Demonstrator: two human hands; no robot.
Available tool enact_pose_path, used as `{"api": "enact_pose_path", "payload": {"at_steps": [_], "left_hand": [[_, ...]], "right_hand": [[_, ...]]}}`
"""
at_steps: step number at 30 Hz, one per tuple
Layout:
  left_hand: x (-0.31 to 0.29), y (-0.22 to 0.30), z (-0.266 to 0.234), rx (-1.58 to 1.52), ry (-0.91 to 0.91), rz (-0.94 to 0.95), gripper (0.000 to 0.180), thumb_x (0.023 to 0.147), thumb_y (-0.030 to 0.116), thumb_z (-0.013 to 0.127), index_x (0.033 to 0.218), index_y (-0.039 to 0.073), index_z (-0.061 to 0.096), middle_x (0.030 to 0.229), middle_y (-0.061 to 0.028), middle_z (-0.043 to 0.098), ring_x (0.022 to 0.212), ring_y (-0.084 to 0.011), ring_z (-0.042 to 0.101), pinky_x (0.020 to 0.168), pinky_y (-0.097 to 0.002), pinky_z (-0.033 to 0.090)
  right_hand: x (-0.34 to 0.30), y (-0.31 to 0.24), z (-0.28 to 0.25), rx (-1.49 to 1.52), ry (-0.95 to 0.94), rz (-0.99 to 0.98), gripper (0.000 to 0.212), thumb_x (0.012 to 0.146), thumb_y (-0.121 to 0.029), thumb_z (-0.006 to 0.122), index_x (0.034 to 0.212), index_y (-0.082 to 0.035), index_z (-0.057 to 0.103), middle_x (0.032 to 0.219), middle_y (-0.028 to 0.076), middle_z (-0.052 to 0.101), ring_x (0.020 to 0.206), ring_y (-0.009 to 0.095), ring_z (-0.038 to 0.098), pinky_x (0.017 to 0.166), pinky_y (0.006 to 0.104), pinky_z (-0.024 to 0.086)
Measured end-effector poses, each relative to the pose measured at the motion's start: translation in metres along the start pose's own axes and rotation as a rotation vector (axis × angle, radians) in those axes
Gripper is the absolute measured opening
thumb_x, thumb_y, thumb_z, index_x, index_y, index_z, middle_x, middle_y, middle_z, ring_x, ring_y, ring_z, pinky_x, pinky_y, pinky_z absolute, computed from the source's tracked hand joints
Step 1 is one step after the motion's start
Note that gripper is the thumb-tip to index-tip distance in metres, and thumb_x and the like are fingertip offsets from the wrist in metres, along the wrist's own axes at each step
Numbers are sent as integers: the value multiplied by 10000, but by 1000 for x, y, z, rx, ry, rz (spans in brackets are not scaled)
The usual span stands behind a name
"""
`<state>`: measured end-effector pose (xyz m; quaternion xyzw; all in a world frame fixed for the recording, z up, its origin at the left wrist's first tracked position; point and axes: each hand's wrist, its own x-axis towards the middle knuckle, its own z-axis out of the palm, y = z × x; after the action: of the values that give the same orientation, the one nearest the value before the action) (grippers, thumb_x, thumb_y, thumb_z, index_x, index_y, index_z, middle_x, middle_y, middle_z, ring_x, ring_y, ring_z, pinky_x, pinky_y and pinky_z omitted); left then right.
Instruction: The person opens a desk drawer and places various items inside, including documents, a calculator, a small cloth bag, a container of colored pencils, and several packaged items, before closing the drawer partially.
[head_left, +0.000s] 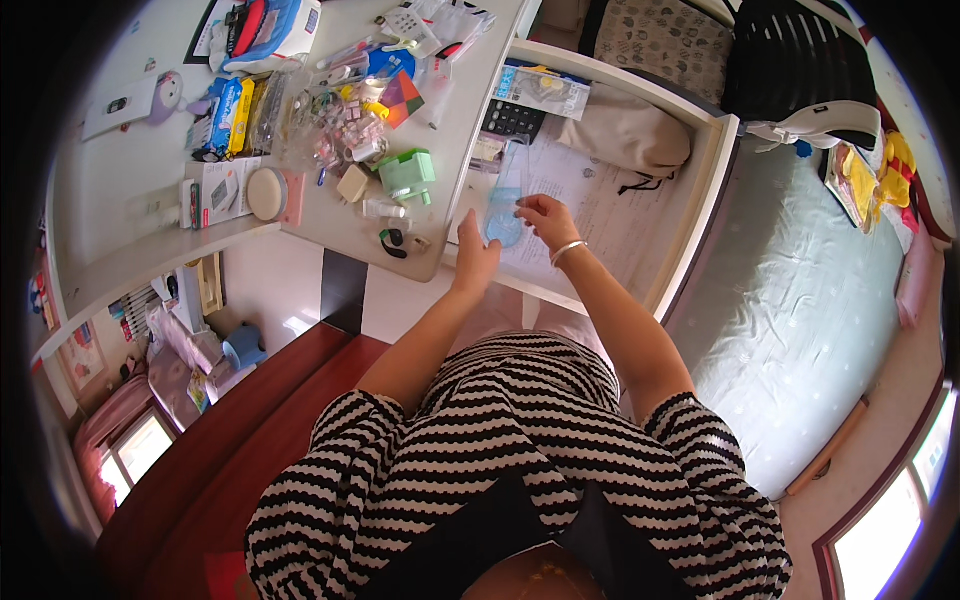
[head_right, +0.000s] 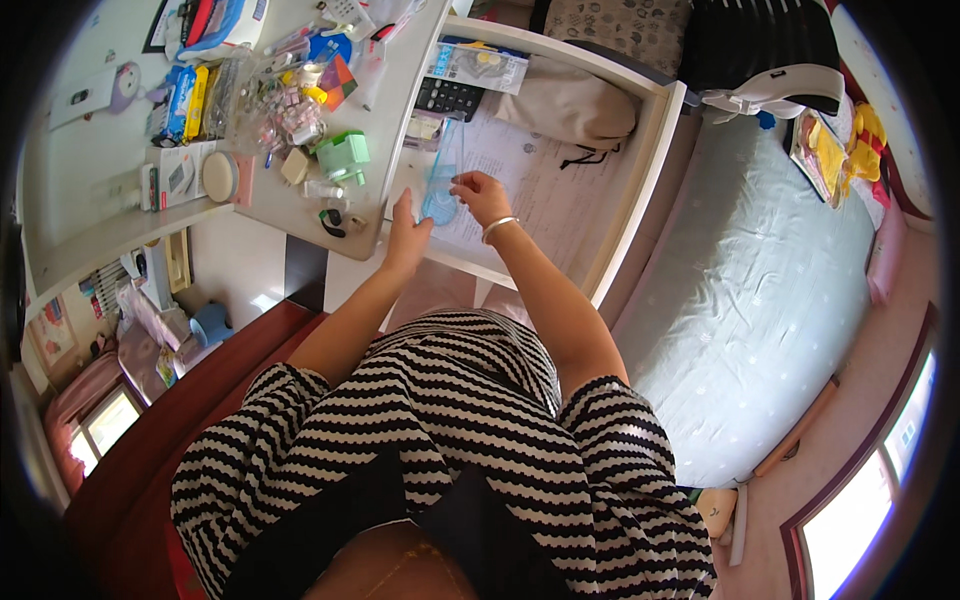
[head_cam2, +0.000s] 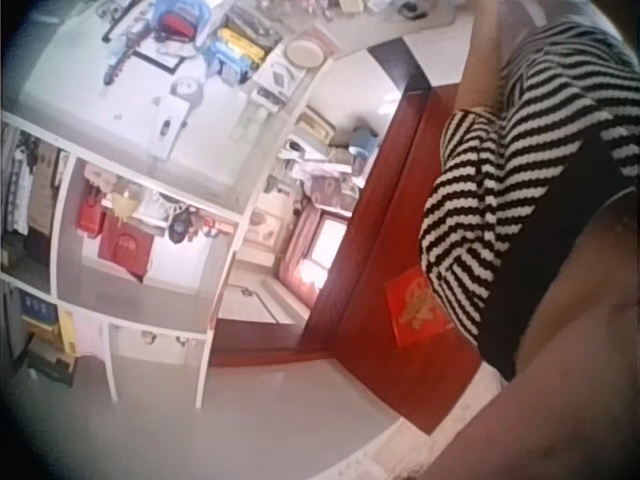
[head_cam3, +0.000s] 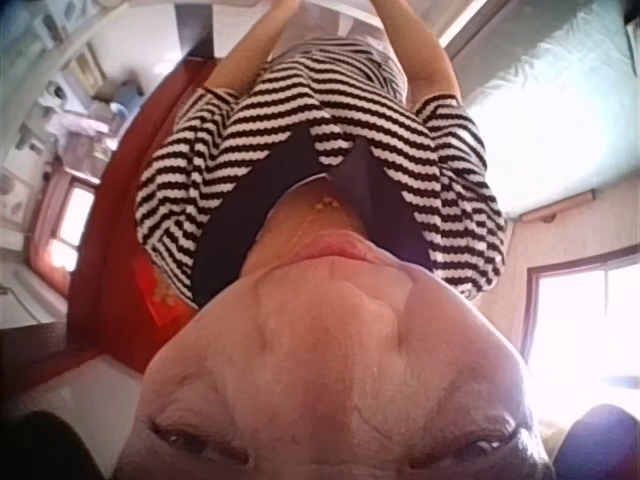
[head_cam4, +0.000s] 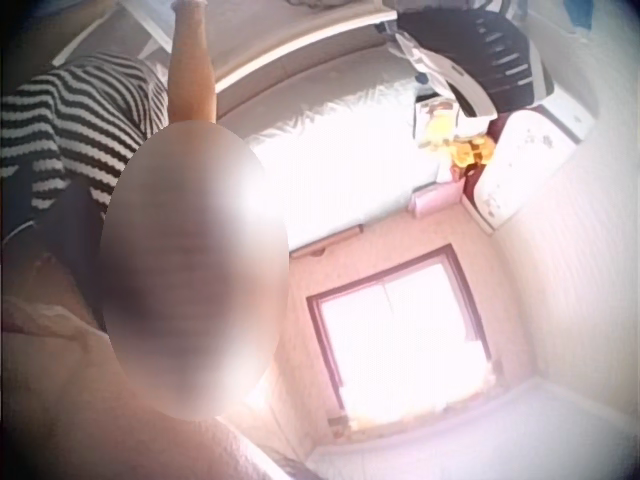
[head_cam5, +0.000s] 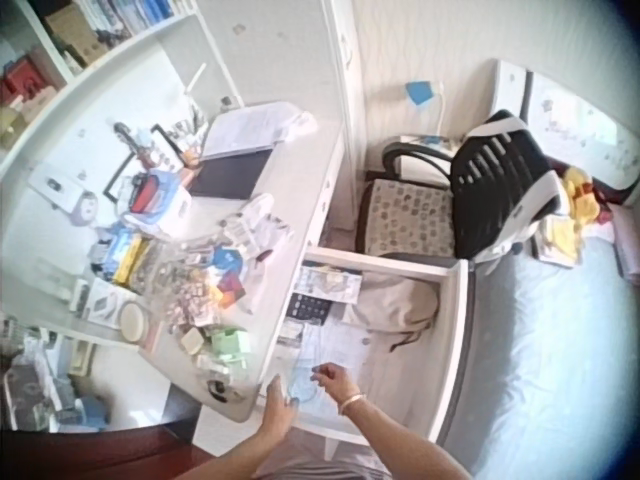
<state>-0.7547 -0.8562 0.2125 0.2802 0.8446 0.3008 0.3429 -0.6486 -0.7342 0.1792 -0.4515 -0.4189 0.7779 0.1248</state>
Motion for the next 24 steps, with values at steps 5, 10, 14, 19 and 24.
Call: {"api": "enact_pose_path", "payload": {"at_steps": [5, 10, 14, 19, 24], "left_hand": [[-17, 6, -9, 237, -51, 395, 686, 715, -17, 544, 1341, -76, 269, 1419, -297, 215, 1315, -432, 233, 1072, -445, 245], [-9, 1, -8, 384, -12, 427, 668, 711, -9, 537, 1323, -94, 284, 1382, -307, 277, 1295, -433, 270, 1065, -463, 255], [1, 0, -11, 464, -49, 344, 652, 727, 1, 525, 1326, -85, 282, 1382, -308, 271, 1294, -432, 271, 1064, -467, 254], [9, -14, -12, 522, -78, 255, 656, 738, 15, 533, 1335, -62, 270, 1401, -308, 233, 1289, -433, 272, 1063, -458, 253], [15, -11, -14, 521, -161, 145, 715, 737, 55, 586, 1341, -61, 220, 1411, -278, 221, 1266, -418, 308, 1040, -450, 293]], "right_hand": [[24, 16, 36, 137, 0, 61, 101, 790, -60, 646, 886, -37, 625, 764, 15, 638, 682, 89, 571, 595, 227, 472], [39, 38, 65, 204, 2, 82, 107, 795, -34, 616, 899, -10, 620, 790, 45, 640, 701, 116, 597, 578, 254, 516], [49, 51, 68, 211, 25, 84, 89, 790, -26, 602, 869, 14, 616, 755, 73, 642, 662, 139, 610, 567, 257, 525], [54, 51, 68, -87, 5, 30, 143, 793, -124, 598, 821, 13, 626, 705, 112, 650, 621, 169, 628, 558, 289, 513], [62, 54, 68, -565, 46, -176, 206, 828, -187, 563, 819, 6, 636, 672, 110, 649, 582, 162, 636, 556, 293, 518]]}}
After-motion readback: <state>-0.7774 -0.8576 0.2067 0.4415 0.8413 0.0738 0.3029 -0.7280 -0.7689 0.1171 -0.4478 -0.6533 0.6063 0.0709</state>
